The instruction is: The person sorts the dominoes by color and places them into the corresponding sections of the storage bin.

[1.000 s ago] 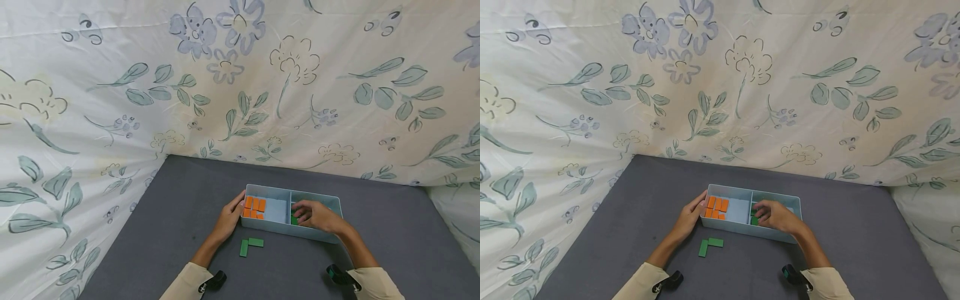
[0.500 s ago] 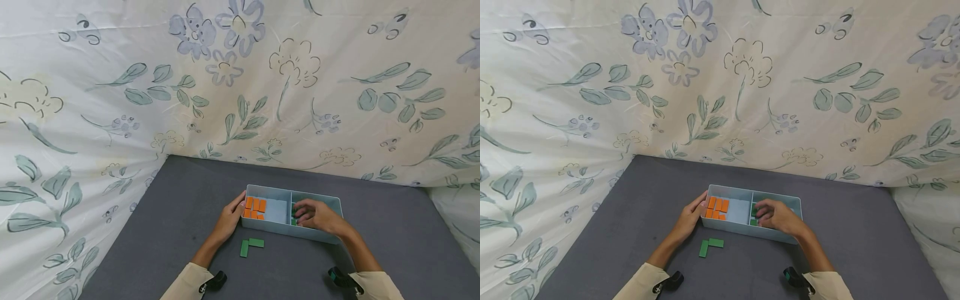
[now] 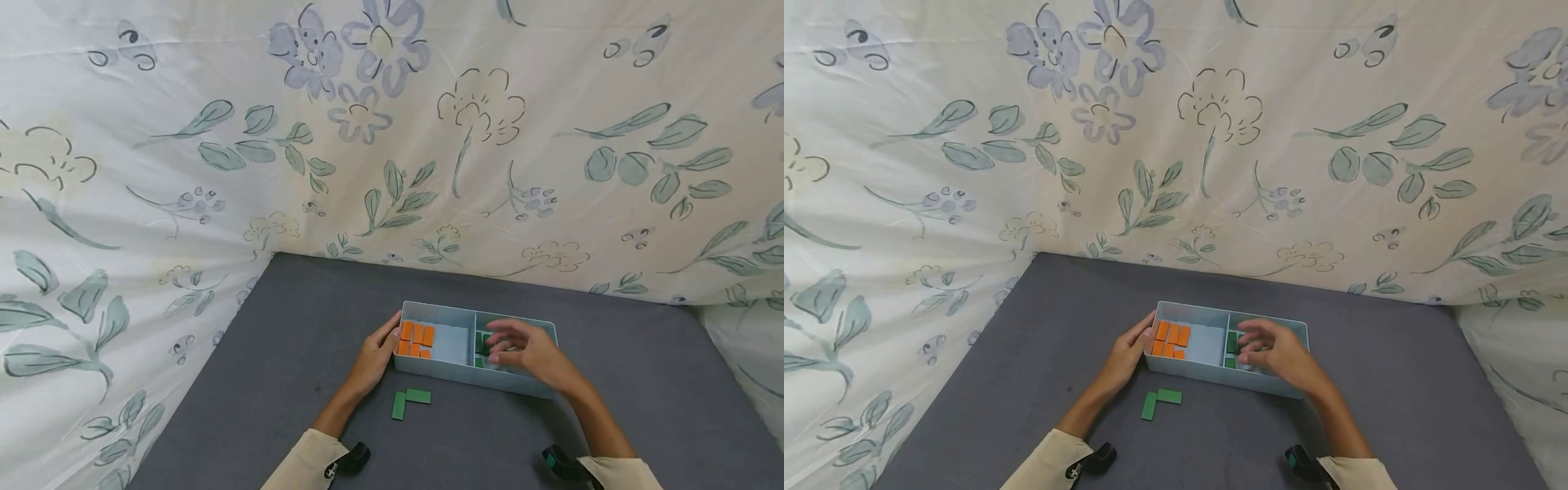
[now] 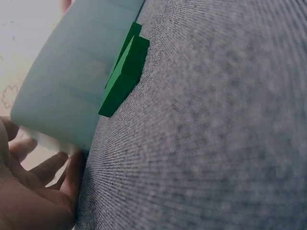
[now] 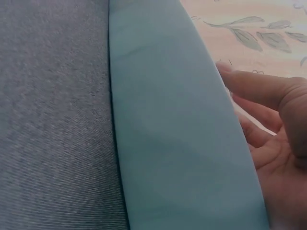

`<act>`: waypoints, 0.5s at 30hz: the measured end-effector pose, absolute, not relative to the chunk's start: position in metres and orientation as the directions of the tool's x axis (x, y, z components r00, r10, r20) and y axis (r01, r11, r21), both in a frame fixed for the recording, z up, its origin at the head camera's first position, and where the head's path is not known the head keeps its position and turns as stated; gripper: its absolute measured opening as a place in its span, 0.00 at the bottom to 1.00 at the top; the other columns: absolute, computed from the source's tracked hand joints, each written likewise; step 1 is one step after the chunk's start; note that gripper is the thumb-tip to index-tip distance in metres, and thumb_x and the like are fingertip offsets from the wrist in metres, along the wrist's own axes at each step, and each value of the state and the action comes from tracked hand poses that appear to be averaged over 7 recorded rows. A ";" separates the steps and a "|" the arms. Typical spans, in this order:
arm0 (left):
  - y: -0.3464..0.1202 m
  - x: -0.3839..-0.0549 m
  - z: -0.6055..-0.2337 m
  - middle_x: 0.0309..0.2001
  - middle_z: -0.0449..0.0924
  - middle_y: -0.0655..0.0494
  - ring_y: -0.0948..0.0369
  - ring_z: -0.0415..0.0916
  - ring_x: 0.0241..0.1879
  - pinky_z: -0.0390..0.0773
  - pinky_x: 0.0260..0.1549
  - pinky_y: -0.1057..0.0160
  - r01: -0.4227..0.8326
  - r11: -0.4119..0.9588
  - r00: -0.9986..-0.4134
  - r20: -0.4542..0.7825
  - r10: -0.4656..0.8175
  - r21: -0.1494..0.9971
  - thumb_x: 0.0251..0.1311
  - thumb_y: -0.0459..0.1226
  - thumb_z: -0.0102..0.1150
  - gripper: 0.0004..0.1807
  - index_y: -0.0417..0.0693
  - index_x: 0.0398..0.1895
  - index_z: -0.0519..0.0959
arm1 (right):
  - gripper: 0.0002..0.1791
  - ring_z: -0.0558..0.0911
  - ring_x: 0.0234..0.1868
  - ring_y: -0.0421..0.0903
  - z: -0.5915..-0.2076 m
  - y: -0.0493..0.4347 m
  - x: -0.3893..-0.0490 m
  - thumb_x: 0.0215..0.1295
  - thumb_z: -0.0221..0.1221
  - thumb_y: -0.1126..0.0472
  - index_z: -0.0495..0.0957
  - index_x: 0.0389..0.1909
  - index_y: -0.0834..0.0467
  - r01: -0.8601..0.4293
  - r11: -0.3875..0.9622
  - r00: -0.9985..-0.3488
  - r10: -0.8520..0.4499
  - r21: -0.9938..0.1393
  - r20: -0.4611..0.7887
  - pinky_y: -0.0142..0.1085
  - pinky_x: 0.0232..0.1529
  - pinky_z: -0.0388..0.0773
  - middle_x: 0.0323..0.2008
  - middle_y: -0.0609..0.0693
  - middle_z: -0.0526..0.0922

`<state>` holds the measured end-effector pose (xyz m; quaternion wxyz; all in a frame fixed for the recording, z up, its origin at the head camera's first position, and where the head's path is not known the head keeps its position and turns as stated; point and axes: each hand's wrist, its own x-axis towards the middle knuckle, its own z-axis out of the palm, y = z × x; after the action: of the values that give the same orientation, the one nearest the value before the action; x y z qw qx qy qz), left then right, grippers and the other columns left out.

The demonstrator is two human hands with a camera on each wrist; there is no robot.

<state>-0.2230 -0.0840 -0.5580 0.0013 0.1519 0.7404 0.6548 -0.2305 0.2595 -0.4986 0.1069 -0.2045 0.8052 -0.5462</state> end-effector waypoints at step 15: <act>-0.084 -0.225 -0.557 0.83 0.58 0.51 0.53 0.54 0.83 0.59 0.79 0.48 0.239 0.108 -0.949 0.208 0.235 0.965 0.87 0.44 0.42 0.30 0.45 0.85 0.57 | 0.28 0.89 0.47 0.46 -0.497 0.242 -0.205 0.69 0.71 0.64 0.76 0.67 0.66 -0.313 0.244 -0.887 -0.419 -0.918 0.191 0.36 0.47 0.88 0.51 0.63 0.85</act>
<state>-0.2246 -0.0844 -0.5572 -0.0012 0.1592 0.7442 0.6487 -0.2046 0.2418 -0.4972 0.0466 -0.2326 0.7873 -0.5690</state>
